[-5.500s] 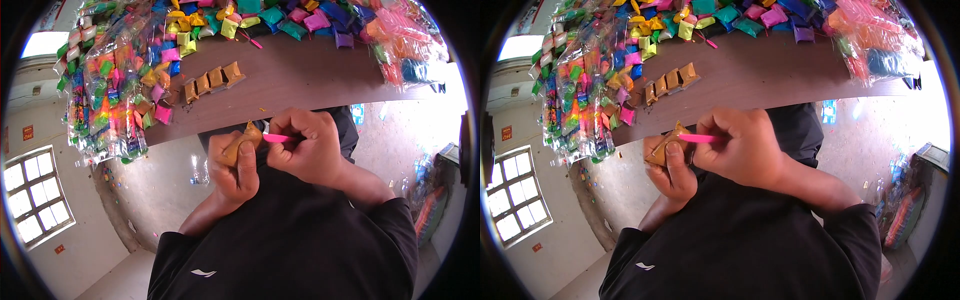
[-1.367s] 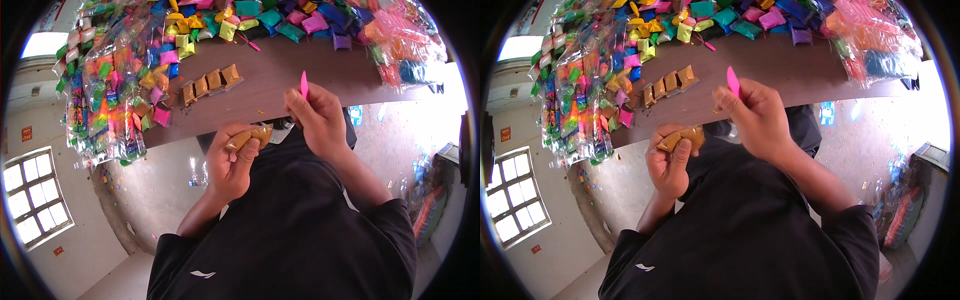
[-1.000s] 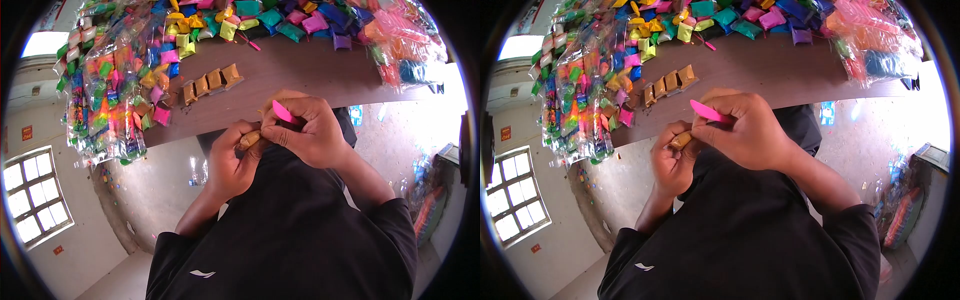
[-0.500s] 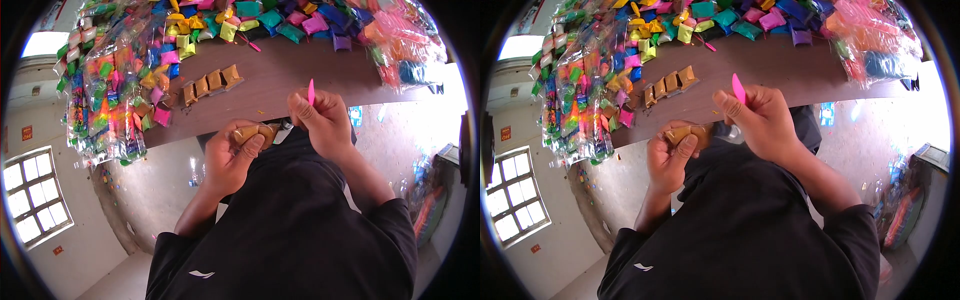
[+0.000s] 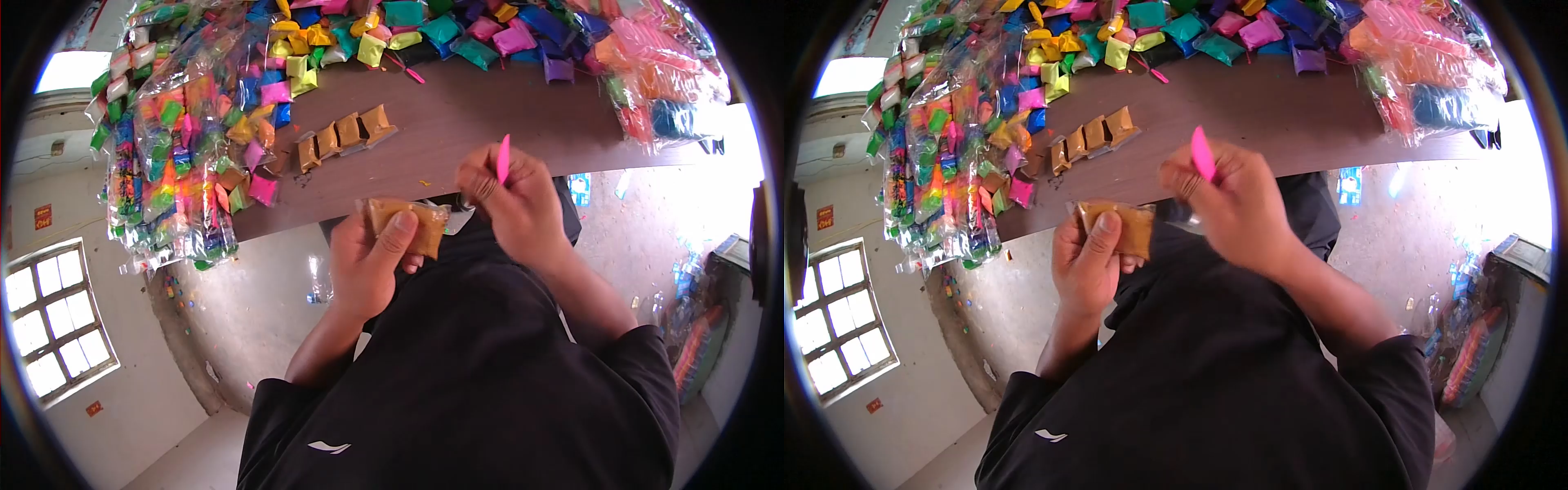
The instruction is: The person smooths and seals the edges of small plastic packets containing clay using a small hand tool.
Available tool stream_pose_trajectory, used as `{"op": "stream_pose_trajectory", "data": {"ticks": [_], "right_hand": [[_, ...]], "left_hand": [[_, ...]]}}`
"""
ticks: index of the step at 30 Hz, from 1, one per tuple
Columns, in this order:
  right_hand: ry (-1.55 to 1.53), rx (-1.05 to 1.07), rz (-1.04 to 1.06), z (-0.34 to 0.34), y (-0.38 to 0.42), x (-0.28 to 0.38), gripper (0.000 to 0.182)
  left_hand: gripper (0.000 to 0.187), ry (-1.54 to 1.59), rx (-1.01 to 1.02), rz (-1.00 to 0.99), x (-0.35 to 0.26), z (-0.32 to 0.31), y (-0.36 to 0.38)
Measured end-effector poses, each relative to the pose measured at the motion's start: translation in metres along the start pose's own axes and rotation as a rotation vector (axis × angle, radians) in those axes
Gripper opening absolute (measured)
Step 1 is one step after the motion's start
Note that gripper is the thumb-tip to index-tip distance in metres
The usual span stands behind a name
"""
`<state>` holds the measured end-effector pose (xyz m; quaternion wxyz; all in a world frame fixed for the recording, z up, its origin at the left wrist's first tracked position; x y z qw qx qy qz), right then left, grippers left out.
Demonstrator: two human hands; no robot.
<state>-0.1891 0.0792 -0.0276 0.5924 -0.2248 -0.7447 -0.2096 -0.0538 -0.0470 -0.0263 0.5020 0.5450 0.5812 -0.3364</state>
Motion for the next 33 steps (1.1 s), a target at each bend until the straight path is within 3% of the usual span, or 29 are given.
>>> {"op": "stream_pose_trajectory", "data": {"ticks": [3, 4, 5, 9, 12, 16, 18, 19, 21, 24, 28, 30, 33], "right_hand": [[-0.264, 0.112, 0.045, 0.013, -0.004, -0.008, 0.03], [-0.238, 0.173, 0.079, 0.012, -0.003, -0.007, 0.018], [-0.238, 0.173, 0.079, 0.008, -0.001, -0.007, 0.018], [0.013, 0.073, 0.174, -0.006, 0.013, 0.005, 0.014], [0.383, 0.242, 0.454, -0.02, 0.017, 0.03, 0.032], [0.369, 0.243, 0.477, -0.023, 0.014, 0.021, 0.031], [0.444, 0.289, 0.682, -0.025, 0.016, 0.021, 0.031], [0.444, 0.289, 0.682, -0.027, 0.019, 0.023, 0.031], [0.375, 0.209, 0.474, -0.025, 0.02, 0.023, 0.03], [0.405, 0.224, 0.464, -0.027, 0.019, 0.026, 0.03], [0.469, 0.306, 0.654, -0.026, 0.022, 0.026, 0.028], [0.27, 0.269, 0.326, -0.02, 0.023, 0.017, 0.024], [0.097, 0.163, 0.172, -0.014, 0.02, 0.017, 0.018]], "left_hand": [[0.025, -0.026, -0.067, -0.038, -0.005, 0.004, 0.003], [0.025, -0.02, -0.063, -0.047, -0.005, 0.004, 0.004], [0.025, -0.014, -0.056, -0.056, -0.005, 0.003, 0.004], [0.025, -0.059, -0.083, -0.09, -0.01, 0.002, 0.004], [0.024, -0.091, -0.084, -0.125, -0.013, 0.001, 0.006], [0.023, -0.11, -0.054, -0.141, -0.015, -0.004, 0.004], [0.023, -0.138, -0.078, -0.144, -0.016, -0.004, 0.004], [0.023, -0.141, -0.078, -0.138, -0.016, -0.003, 0.005], [0.023, -0.144, -0.077, -0.134, -0.017, -0.003, 0.005], [0.024, -0.164, -0.08, -0.137, -0.018, -0.002, 0.006], [0.022, -0.168, -0.078, -0.16, -0.018, 0.0, 0.008], [0.021, -0.194, -0.104, -0.157, -0.019, -0.001, 0.008], [0.018, -0.305, -0.107, -0.218, -0.024, -0.004, 0.01]]}}
Point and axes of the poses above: each hand's wrist, its own y-axis away from the middle knuckle, its own z-axis out of the back of the hand, x = y × z, the point moved 6 cm from there along -y, towards the middle knuckle, and after that the axes turned 12 degrees about x, right-handed, at the moved point
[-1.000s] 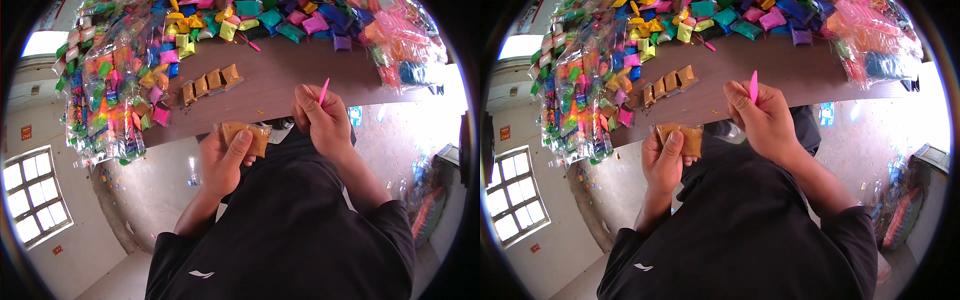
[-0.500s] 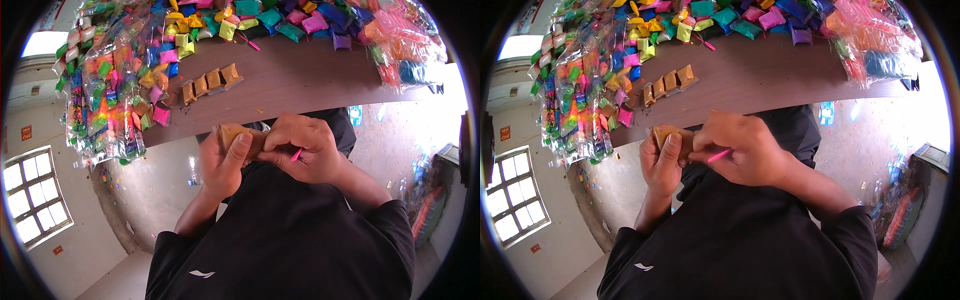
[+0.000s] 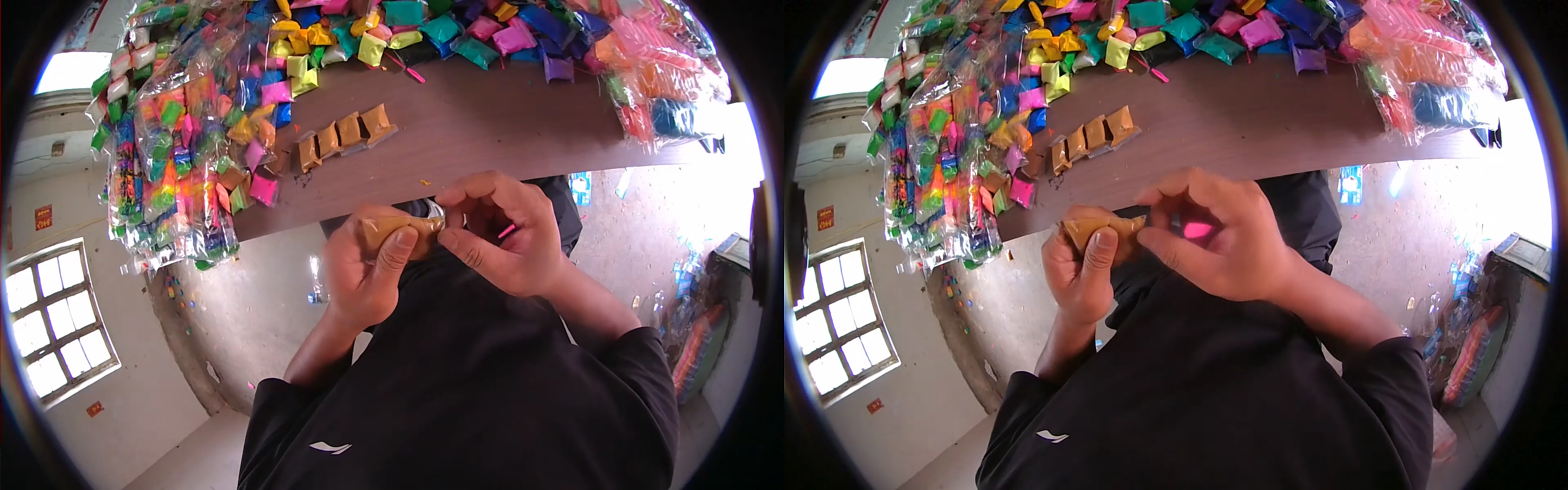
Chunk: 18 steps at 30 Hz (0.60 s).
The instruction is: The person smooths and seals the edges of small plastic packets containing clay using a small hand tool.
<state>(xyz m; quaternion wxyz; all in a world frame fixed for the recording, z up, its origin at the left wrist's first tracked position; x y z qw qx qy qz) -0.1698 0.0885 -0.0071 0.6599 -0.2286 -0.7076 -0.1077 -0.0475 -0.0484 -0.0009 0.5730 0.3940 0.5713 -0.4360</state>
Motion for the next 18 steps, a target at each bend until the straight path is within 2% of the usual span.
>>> {"op": "stream_pose_trajectory", "data": {"ticks": [2, 4, 6, 8, 12, 14, 16, 17, 18], "right_hand": [[-0.003, -0.015, 0.023, 0.003, -0.003, 0.001, 0.014], [0.215, 0.047, 0.134, 0.006, -0.007, 0.011, 0.011], [0.231, 0.062, 0.082, 0.009, -0.009, 0.012, 0.009], [0.247, 0.078, 0.032, 0.01, -0.011, 0.012, 0.007], [0.37, 0.03, 0.034, 0.011, -0.013, 0.015, 0.008], [0.379, 0.005, 0.043, 0.01, -0.011, 0.012, 0.008], [0.108, -0.058, -0.127, 0.013, -0.007, -0.008, 0.005], [0.107, -0.06, -0.127, 0.013, -0.008, -0.008, 0.005], [-0.118, -0.046, -0.135, 0.01, -0.008, -0.011, 0.003]], "left_hand": [[0.016, -0.14, 0.124, -0.102, -0.004, -0.001, -0.002], [0.015, -0.216, 0.134, -0.141, -0.01, -0.003, -0.006], [0.014, -0.293, 0.141, -0.18, -0.013, -0.003, -0.01], [0.013, -0.541, 0.185, -0.332, -0.019, -0.006, -0.011], [0.014, -0.566, 0.163, -0.326, -0.022, -0.009, -0.012], [0.013, -0.487, 0.157, -0.244, -0.018, -0.007, -0.011], [0.012, -0.405, 0.151, -0.216, -0.02, -0.007, -0.011], [0.012, -0.322, 0.145, -0.189, -0.019, -0.006, -0.011], [0.012, -0.322, 0.146, -0.188, -0.019, -0.006, -0.01]]}}
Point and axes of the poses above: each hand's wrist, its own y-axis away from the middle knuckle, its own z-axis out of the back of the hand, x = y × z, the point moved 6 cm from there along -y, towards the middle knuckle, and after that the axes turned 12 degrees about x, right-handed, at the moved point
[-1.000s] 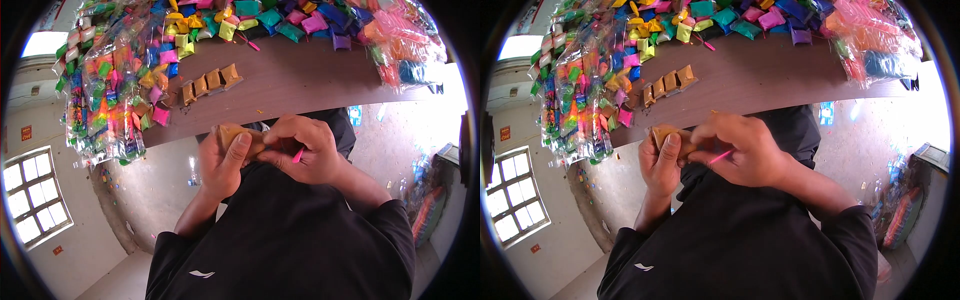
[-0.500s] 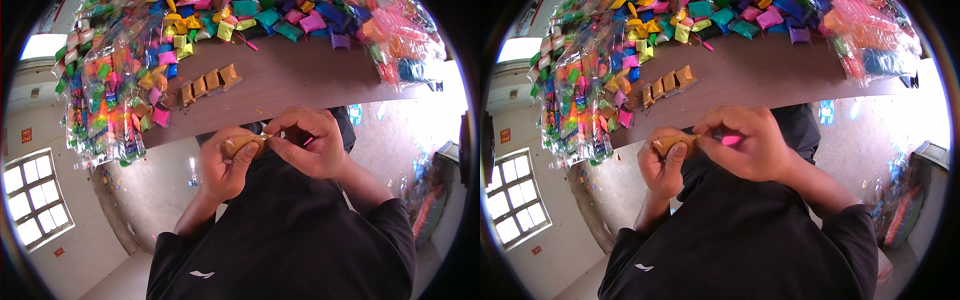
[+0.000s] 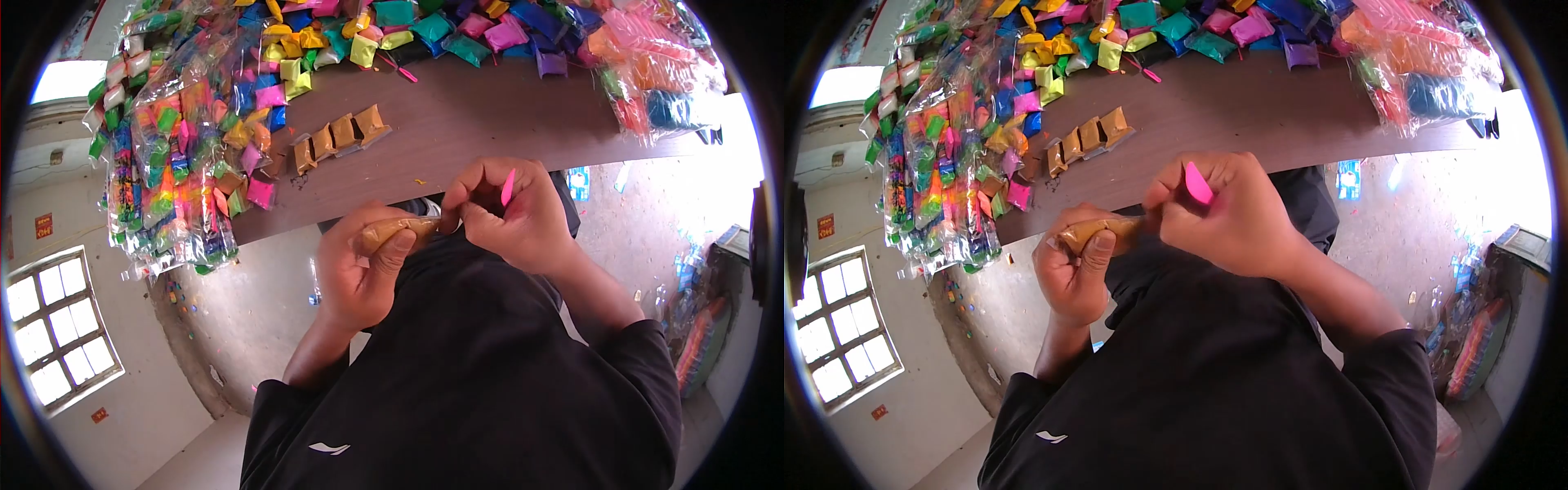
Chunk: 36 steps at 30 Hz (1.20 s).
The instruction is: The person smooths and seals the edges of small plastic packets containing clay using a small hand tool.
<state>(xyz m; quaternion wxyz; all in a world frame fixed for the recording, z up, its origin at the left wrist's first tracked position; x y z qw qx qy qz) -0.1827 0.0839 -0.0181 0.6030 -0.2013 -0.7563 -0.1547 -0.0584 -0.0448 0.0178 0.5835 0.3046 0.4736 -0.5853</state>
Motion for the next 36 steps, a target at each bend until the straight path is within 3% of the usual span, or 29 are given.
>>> {"op": "stream_pose_trajectory", "data": {"ticks": [1, 2, 8, 12, 14, 16, 17, 19, 24, 26, 30, 31, 34, 36], "right_hand": [[-0.223, 0.029, -0.014, -0.003, -0.001, -0.003, 0.001], [-0.223, 0.029, -0.014, -0.003, -0.001, 0.0, 0.001], [0.057, 0.086, -0.061, -0.006, -0.002, 0.004, 0.004], [0.13, -0.033, -0.073, 0.006, -0.003, -0.009, 0.006], [0.133, -0.123, -0.054, 0.011, -0.004, -0.011, 0.008], [-0.195, -0.088, -0.012, 0.003, -0.005, -0.01, 0.01], [-0.195, -0.088, -0.012, 0.0, -0.005, -0.008, 0.01], [0.151, 0.057, 0.074, -0.015, -0.006, 0.004, 0.011], [0.134, -0.004, 0.123, -0.004, -0.015, -0.009, 0.008], [-0.037, -0.091, -0.04, 0.007, -0.018, -0.016, 0.01], [-0.051, 0.006, 0.063, -0.011, -0.006, -0.013, 0.008], [-0.024, 0.002, 0.149, -0.014, -0.005, -0.012, 0.017], [0.154, 0.043, 0.09, -0.021, -0.003, 0.004, 0.028], [0.225, 0.071, 0.006, -0.019, -0.004, -0.008, 0.03]], "left_hand": [[0.011, 0.054, -0.019, 0.027, 0.003, 0.001, 0.002], [0.011, 0.109, -0.039, 0.054, 0.006, 0.002, 0.003], [0.014, 0.004, 0.045, 0.039, 0.005, 0.001, 0.002], [0.016, 0.044, 0.0, 0.073, 0.008, -0.001, 0.004], [0.016, 0.493, -0.236, 0.283, 0.022, 0.004, 0.008], [0.017, 0.511, -0.198, 0.277, 0.025, 0.005, 0.005], [0.017, 0.57, -0.208, 0.332, 0.029, 0.003, 0.005], [0.017, 0.631, -0.212, 0.39, 0.033, -0.002, 0.004], [0.02, 1.048, -0.124, 0.461, 0.044, -0.014, 0.009], [0.019, 1.042, -0.133, 0.467, 0.042, -0.015, 0.007], [0.018, 0.931, -0.259, 0.508, 0.036, -0.016, 0.003], [0.018, 0.931, -0.259, 0.507, 0.038, -0.016, 0.004], [0.023, 0.828, -0.209, 0.466, 0.041, -0.016, 0.009], [0.026, 0.51, -0.212, 0.328, 0.032, -0.012, 0.006]]}}
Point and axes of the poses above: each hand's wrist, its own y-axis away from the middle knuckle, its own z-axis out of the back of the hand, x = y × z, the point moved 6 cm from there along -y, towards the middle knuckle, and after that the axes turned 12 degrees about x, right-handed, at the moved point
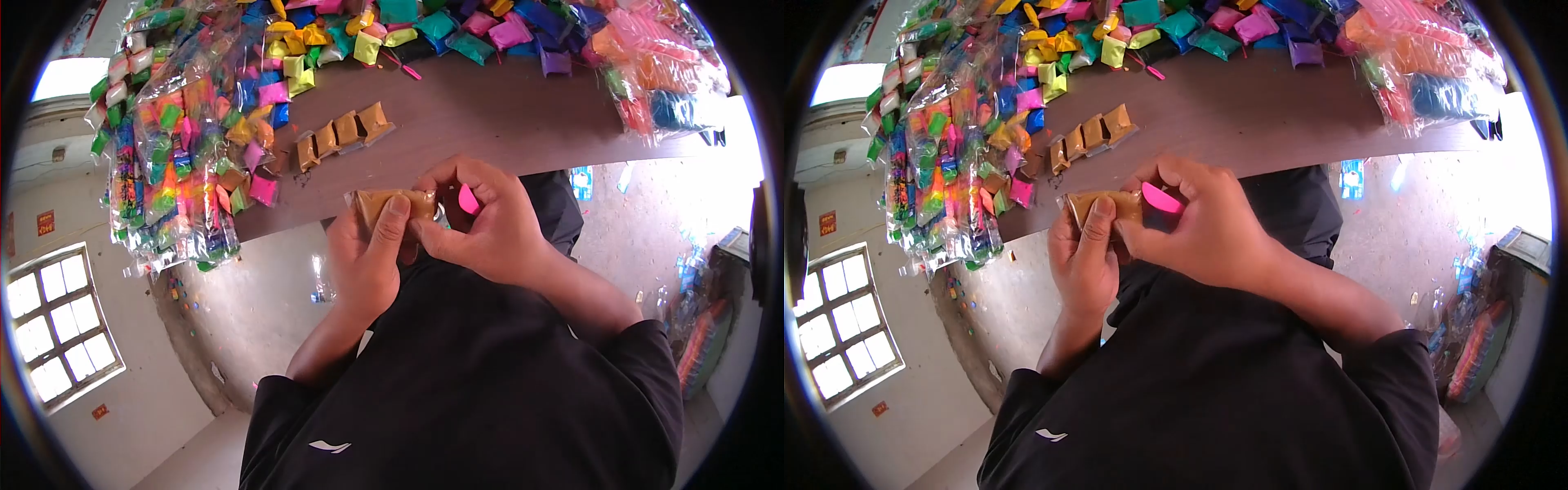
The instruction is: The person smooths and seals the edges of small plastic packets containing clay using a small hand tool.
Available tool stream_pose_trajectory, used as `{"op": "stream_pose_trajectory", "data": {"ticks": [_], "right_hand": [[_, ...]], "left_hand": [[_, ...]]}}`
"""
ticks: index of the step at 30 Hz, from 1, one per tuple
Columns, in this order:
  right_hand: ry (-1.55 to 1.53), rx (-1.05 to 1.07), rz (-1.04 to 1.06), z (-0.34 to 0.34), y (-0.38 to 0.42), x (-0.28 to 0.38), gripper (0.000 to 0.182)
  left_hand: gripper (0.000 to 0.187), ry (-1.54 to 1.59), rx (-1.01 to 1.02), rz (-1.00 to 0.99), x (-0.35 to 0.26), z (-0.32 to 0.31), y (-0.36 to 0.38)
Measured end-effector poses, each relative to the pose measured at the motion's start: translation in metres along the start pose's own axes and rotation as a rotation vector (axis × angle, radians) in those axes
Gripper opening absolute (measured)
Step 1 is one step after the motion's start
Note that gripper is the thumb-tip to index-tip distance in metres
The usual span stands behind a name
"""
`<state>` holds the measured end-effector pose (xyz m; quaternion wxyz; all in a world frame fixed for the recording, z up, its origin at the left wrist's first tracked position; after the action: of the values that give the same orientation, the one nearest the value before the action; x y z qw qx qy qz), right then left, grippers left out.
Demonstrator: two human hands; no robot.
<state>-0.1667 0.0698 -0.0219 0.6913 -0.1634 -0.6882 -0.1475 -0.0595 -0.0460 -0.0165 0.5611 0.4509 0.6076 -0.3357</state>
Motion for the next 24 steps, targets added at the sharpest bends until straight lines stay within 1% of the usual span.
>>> {"op": "stream_pose_trajectory", "data": {"ticks": [2, 3, 5, 6, 8, 10, 12, 14, 16, 19, 20, 21, 22, 23, 24], "right_hand": [[-0.037, 0.057, -0.094, -0.002, -0.001, -0.006, 0.023], [-0.037, 0.056, -0.094, -0.002, -0.001, -0.011, 0.023], [-0.222, 0.055, 0.032, -0.001, -0.002, -0.021, 0.02], [-0.221, 0.057, 0.033, -0.002, -0.002, -0.016, 0.02], [-0.672, 0.111, 0.035, -0.012, -0.001, -0.007, 0.022], [-0.664, 0.087, 0.027, -0.019, -0.001, -0.014, 0.022], [-0.656, 0.06, 0.021, -0.019, 0.0, -0.016, 0.023], [-0.657, 0.028, -0.056, -0.013, 0.001, -0.015, 0.015], [-0.687, 0.037, -0.068, -0.013, 0.002, -0.018, 0.014], [-0.727, 0.07, -0.074, -0.02, 0.001, -0.019, 0.016], [-0.737, 0.096, -0.062, -0.022, -0.001, -0.017, 0.02], [-0.728, 0.114, -0.058, -0.022, -0.002, -0.019, 0.02], [-0.758, 0.112, -0.136, -0.021, -0.001, -0.029, 0.023], [-0.784, 0.112, -0.216, -0.023, 0.0, -0.037, 0.027], [-0.768, 0.133, -0.213, -0.027, -0.001, -0.039, 0.027]], "left_hand": [[0.023, 0.025, 0.016, -0.016, 0.003, 0.004, 0.001], [0.02, 0.049, 0.031, -0.033, 0.002, 0.004, 0.001], [0.02, 0.061, 0.0, -0.041, -0.004, 0.002, 0.0], [0.02, 0.071, -0.031, -0.048, -0.007, 0.002, -0.001], [0.019, 0.045, -0.044, -0.055, -0.004, 0.003, -0.002], [0.019, 0.018, -0.054, -0.058, 0.0, 0.006, 0.0], [0.018, -0.092, -0.012, -0.113, -0.001, 0.006, 0.002], [0.017, -0.097, -0.023, -0.095, -0.002, 0.006, 0.001], [0.017, -0.102, -0.036, -0.075, -0.002, 0.006, -0.001], [0.015, -0.023, -0.007, -0.081, -0.001, 0.004, -0.004], [0.017, 0.039, -0.002, -0.046, 0.0, 0.004, -0.005], [0.02, 0.1, 0.0, -0.018, 0.001, 0.005, -0.006], [0.02, 0.102, -0.014, -0.034, 0.001, 0.005, -0.007], [0.024, 0.141, -0.019, -0.076, 0.004, 0.0, -0.008], [0.028, 0.18, -0.022, -0.122, 0.006, -0.004, -0.01]]}}
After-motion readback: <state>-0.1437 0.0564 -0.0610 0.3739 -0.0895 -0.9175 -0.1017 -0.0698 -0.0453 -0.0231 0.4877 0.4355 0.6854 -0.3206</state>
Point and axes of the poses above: each hand's wrist, its own y-axis away from the middle knuckle, its own z-axis out of the back of the hand, x = y × z, the point moved 6 cm from there along -y, towards the middle knuckle, and after that the axes turned 12 degrees about x, right-handed, at the moved point
